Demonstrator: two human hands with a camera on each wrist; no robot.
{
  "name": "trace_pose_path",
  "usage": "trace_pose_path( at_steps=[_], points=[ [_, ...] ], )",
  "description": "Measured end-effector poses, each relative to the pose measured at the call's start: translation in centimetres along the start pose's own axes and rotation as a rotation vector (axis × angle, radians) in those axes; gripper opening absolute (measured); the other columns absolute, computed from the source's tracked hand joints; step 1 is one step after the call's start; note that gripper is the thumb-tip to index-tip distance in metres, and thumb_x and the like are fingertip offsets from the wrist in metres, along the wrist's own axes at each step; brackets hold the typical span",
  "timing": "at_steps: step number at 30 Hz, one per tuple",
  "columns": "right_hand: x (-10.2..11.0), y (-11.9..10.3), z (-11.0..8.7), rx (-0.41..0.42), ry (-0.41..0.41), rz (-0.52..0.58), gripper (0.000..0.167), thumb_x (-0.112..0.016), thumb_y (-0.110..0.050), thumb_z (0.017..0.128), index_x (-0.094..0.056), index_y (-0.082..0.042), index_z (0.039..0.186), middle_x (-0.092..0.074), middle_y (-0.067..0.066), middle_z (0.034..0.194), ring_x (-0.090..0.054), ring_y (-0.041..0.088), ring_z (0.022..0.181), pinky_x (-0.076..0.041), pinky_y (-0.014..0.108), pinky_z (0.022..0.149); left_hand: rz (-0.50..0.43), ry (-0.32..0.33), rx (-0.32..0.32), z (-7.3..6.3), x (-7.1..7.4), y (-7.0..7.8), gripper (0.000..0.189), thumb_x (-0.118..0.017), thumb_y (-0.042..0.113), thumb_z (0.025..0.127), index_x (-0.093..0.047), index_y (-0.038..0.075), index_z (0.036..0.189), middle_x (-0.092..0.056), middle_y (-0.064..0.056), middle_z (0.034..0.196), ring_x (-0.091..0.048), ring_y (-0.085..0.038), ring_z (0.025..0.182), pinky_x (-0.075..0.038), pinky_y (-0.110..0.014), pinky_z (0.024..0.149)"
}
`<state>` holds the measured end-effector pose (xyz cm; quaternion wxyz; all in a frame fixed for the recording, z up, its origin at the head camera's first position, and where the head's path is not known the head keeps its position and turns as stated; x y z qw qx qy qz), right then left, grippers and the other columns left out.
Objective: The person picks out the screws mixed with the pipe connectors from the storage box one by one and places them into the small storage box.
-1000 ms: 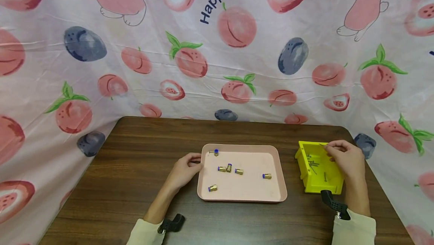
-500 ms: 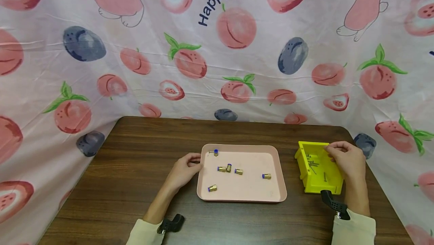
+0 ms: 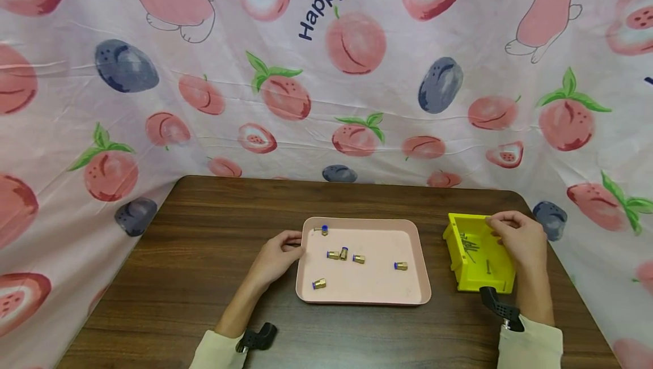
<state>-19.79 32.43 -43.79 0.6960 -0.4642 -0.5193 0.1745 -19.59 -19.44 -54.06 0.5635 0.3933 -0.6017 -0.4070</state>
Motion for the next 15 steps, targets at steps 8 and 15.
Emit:
trace_pose_path(
  at_steps=[8,15],
  points=[
    [-1.7,-2.0,-0.6,0.08,-0.071,0.055,0.031,-0.076,-0.029,0.105,-0.074,0.0,0.116,-0.071,-0.012,0.084,-0.065,0.008,0.077,-0.054,0.022,0.068,-0.006,0.012,-0.014,-1.2,0.1,2.2,0.039,-0.076,0.014,0.1,-0.072,-0.003,0.134,-0.077,-0.016,0.122,-0.076,-0.024,0.103,-0.057,-0.034,0.089],
    [-4.3,-4.3,-2.0,0.255,-0.128,0.088,0.024,-0.081,-0.021,0.1,-0.077,0.002,0.105,-0.071,-0.008,0.078,-0.064,0.01,0.07,-0.051,0.023,0.062,0.0,0.017,0.023,-1.2,0.1,2.3,0.038,-0.076,0.011,0.1,-0.072,-0.001,0.136,-0.077,-0.013,0.124,-0.075,-0.023,0.105,-0.055,-0.033,0.09]
  ],
)
Point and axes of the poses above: each hand's wrist, its own z-axis towards the middle knuckle, its own x-axis out of the back of the hand, y = z × x, the point moved 3 cm from there along z, towards the middle knuckle
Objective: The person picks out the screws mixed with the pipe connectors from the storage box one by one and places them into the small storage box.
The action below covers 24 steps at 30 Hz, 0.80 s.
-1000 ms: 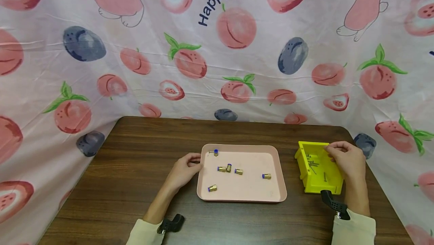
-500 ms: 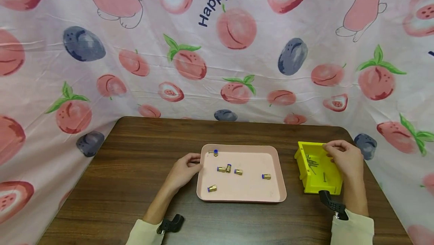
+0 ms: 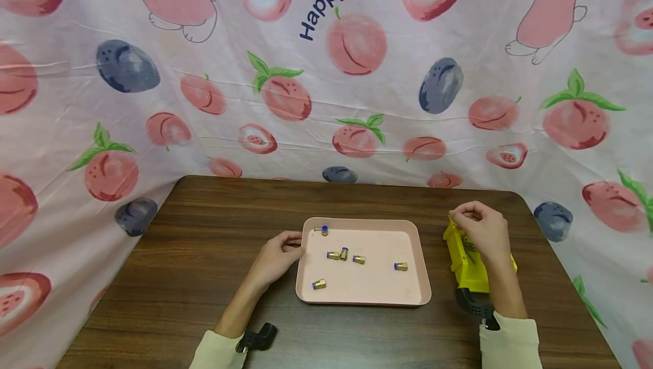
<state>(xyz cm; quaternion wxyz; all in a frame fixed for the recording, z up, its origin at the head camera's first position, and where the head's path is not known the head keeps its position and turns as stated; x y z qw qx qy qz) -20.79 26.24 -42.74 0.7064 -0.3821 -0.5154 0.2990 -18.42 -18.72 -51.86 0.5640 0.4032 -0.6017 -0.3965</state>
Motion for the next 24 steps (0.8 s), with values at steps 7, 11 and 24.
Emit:
trace_pose_path(
  at_steps=[7,11,24],
  points=[
    [-3.0,-1.6,-0.7,0.072,-0.088,0.005,0.022,-0.082,-0.018,0.099,-0.076,0.002,0.103,-0.072,0.002,0.08,-0.063,0.014,0.07,-0.05,0.024,0.062,0.0,-0.007,-0.003,0.0,0.0,-0.3,0.039,-0.076,0.012,0.1,-0.071,-0.002,0.136,-0.076,-0.013,0.125,-0.075,-0.025,0.106,-0.055,-0.034,0.09],
    [-4.6,-2.4,-1.0,0.118,-0.112,-0.038,0.017,-0.082,-0.015,0.099,-0.076,0.0,0.102,-0.074,0.006,0.081,-0.065,0.015,0.07,-0.049,0.025,0.064,-0.003,-0.004,-0.013,0.0,0.1,-0.3,0.04,-0.077,0.012,0.099,-0.071,-0.004,0.136,-0.076,-0.013,0.124,-0.075,-0.024,0.105,-0.056,-0.034,0.089],
    [-9.0,-4.1,-1.0,0.245,-0.2,0.01,0.008,-0.085,-0.007,0.095,-0.077,-0.004,0.096,-0.075,0.005,0.082,-0.062,0.022,0.072,-0.048,0.024,0.063,-0.004,0.007,-0.02,-0.1,0.0,-0.4,0.041,-0.077,0.012,0.098,-0.071,-0.003,0.136,-0.077,-0.012,0.123,-0.075,-0.024,0.104,-0.056,-0.034,0.087]
  ],
)
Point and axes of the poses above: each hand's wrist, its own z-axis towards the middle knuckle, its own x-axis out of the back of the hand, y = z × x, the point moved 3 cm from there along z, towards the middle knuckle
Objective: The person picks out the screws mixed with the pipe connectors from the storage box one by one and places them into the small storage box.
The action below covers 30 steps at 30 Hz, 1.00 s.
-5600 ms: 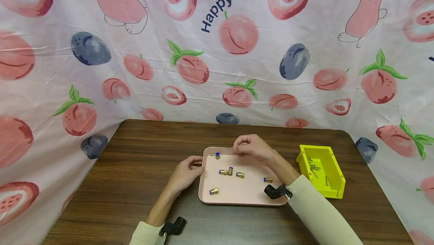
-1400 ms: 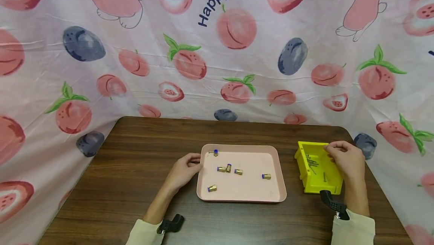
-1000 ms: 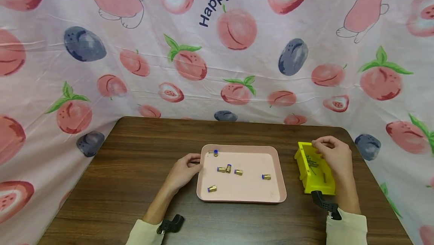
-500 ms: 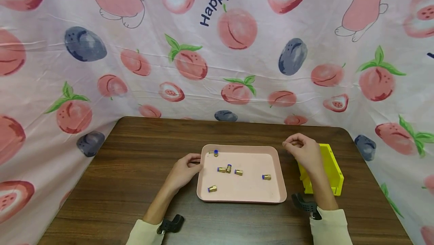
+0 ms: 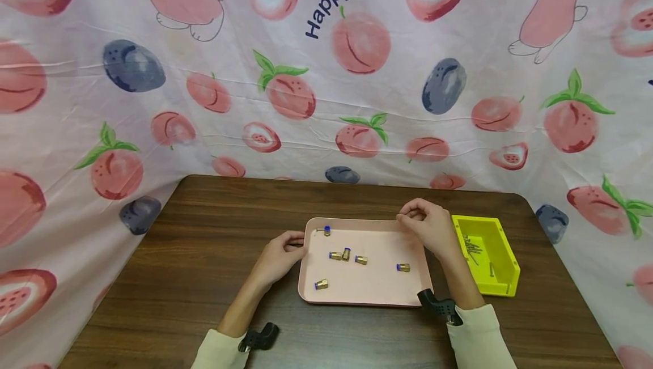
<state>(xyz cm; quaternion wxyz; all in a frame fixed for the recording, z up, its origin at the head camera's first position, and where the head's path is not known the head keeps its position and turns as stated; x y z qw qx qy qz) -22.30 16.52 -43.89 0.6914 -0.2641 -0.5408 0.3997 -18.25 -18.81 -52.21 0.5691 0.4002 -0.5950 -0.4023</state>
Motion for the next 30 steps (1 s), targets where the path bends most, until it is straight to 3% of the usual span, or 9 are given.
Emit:
trace_pose_path(
  at_steps=[9,16,30],
  points=[
    [-2.9,-1.7,1.8,0.054,-0.107,0.056,0.011,-0.085,-0.009,0.095,-0.077,-0.004,0.1,-0.076,0.006,0.088,-0.066,0.02,0.076,-0.052,0.026,0.069,0.007,-0.001,-0.047,0.2,0.1,0.1,0.041,-0.075,0.014,0.096,-0.072,-0.004,0.132,-0.077,-0.013,0.119,-0.075,-0.021,0.099,-0.057,-0.033,0.085],
    [-5.6,-3.3,3.2,0.06,-0.196,0.082,0.009,-0.083,-0.008,0.094,-0.079,-0.005,0.101,-0.077,0.004,0.089,-0.071,0.023,0.079,-0.055,0.028,0.073,-0.003,-0.01,0.015,0.4,0.1,0.0,0.04,-0.076,0.012,0.098,-0.072,-0.001,0.136,-0.077,-0.012,0.124,-0.075,-0.024,0.104,-0.055,-0.034,0.089],
    [-10.5,-4.5,4.8,0.17,-0.393,0.007,0.009,-0.078,-0.002,0.093,-0.079,-0.003,0.102,-0.079,0.002,0.094,-0.075,0.015,0.087,-0.059,0.03,0.082,-0.012,-0.006,0.009,0.4,0.2,0.1,0.041,-0.076,0.012,0.098,-0.071,-0.003,0.135,-0.077,-0.013,0.123,-0.075,-0.024,0.103,-0.056,-0.034,0.088]
  ],
)
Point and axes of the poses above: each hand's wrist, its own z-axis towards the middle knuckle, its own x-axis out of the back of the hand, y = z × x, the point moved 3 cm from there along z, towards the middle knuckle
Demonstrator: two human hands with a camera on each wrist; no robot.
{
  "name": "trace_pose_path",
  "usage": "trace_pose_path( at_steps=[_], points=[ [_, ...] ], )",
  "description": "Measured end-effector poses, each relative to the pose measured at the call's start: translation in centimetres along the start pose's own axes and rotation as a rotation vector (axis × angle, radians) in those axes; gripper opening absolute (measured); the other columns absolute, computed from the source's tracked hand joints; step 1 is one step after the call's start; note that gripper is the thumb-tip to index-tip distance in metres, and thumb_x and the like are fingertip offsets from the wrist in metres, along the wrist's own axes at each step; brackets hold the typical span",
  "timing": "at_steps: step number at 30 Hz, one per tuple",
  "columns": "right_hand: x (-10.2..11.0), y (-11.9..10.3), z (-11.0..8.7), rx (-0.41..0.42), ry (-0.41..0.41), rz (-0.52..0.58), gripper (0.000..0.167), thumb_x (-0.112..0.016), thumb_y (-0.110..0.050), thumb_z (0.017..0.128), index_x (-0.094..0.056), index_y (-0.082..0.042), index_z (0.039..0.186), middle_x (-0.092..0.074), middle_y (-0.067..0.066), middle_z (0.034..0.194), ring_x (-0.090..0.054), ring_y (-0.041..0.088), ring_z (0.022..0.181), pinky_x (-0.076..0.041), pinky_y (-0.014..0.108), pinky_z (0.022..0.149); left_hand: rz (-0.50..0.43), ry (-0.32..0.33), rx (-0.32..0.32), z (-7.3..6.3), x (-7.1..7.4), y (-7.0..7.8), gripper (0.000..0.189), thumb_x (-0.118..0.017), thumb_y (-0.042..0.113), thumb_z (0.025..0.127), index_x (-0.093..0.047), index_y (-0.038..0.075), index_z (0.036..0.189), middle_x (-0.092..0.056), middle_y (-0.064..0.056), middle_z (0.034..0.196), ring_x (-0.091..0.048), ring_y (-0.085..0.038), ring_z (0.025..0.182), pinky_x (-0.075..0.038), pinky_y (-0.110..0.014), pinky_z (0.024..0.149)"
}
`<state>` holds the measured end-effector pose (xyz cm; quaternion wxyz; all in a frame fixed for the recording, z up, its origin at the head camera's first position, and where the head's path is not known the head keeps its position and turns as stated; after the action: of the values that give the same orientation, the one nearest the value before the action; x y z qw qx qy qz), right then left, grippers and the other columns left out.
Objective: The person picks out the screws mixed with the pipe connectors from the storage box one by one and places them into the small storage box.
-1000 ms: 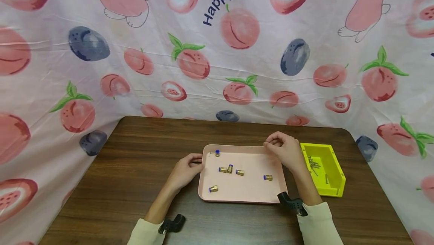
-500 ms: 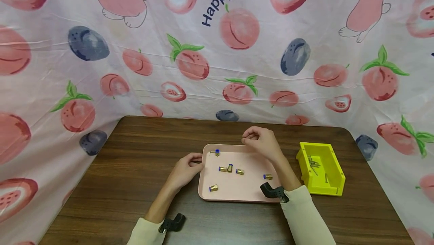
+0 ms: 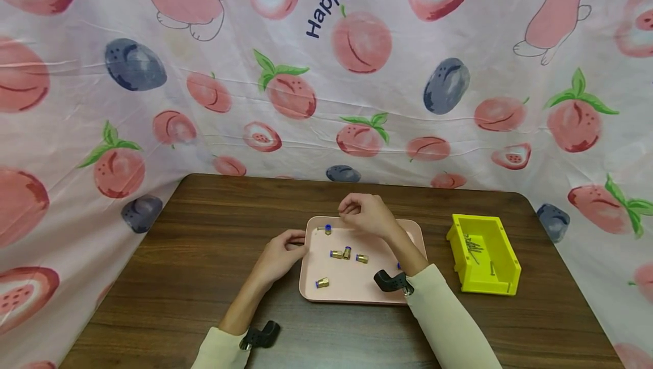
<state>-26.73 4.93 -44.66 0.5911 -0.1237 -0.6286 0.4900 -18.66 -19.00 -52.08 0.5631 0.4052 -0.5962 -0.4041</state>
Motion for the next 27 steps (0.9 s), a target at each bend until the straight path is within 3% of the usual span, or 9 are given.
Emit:
trace_pose_path(
  at_steps=[10,17,27],
  points=[
    [-1.4,-0.1,0.2,-0.015,-0.108,-0.02,0.016,-0.074,0.004,0.094,-0.08,-0.002,0.108,-0.081,0.007,0.101,-0.076,0.015,0.091,-0.058,0.028,0.081,0.008,-0.001,0.008,0.1,-0.1,0.0,0.039,-0.076,0.012,0.098,-0.073,-0.001,0.134,-0.078,-0.012,0.122,-0.075,-0.023,0.103,-0.056,-0.034,0.089],
    [-2.3,-0.1,0.1,0.027,-0.219,-0.025,0.021,-0.073,0.003,0.094,-0.079,0.003,0.114,-0.082,0.012,0.106,-0.079,0.019,0.098,-0.06,0.026,0.086,0.013,-0.012,0.003,0.0,0.0,0.2,0.041,-0.075,0.012,0.099,-0.07,-0.004,0.137,-0.077,-0.014,0.123,-0.076,-0.026,0.107,-0.058,-0.037,0.09],
    [-3.0,-0.4,0.0,-0.014,-0.284,-0.15,0.031,-0.071,0.001,0.094,-0.08,-0.001,0.123,-0.082,0.008,0.112,-0.077,0.016,0.103,-0.059,0.03,0.092,0.003,-0.014,0.009,0.0,0.0,0.0,0.041,-0.076,0.011,0.099,-0.071,-0.003,0.137,-0.077,-0.012,0.122,-0.076,-0.025,0.107,-0.057,-0.036,0.09]
  ],
)
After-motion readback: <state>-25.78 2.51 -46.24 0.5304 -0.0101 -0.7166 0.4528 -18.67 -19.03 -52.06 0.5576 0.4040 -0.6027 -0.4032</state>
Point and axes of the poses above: each hand's wrist, its own z-axis towards the middle knuckle, its own x-axis out of the back of the hand, y = z × x, the point moved 3 cm from there along z, towards the middle knuckle
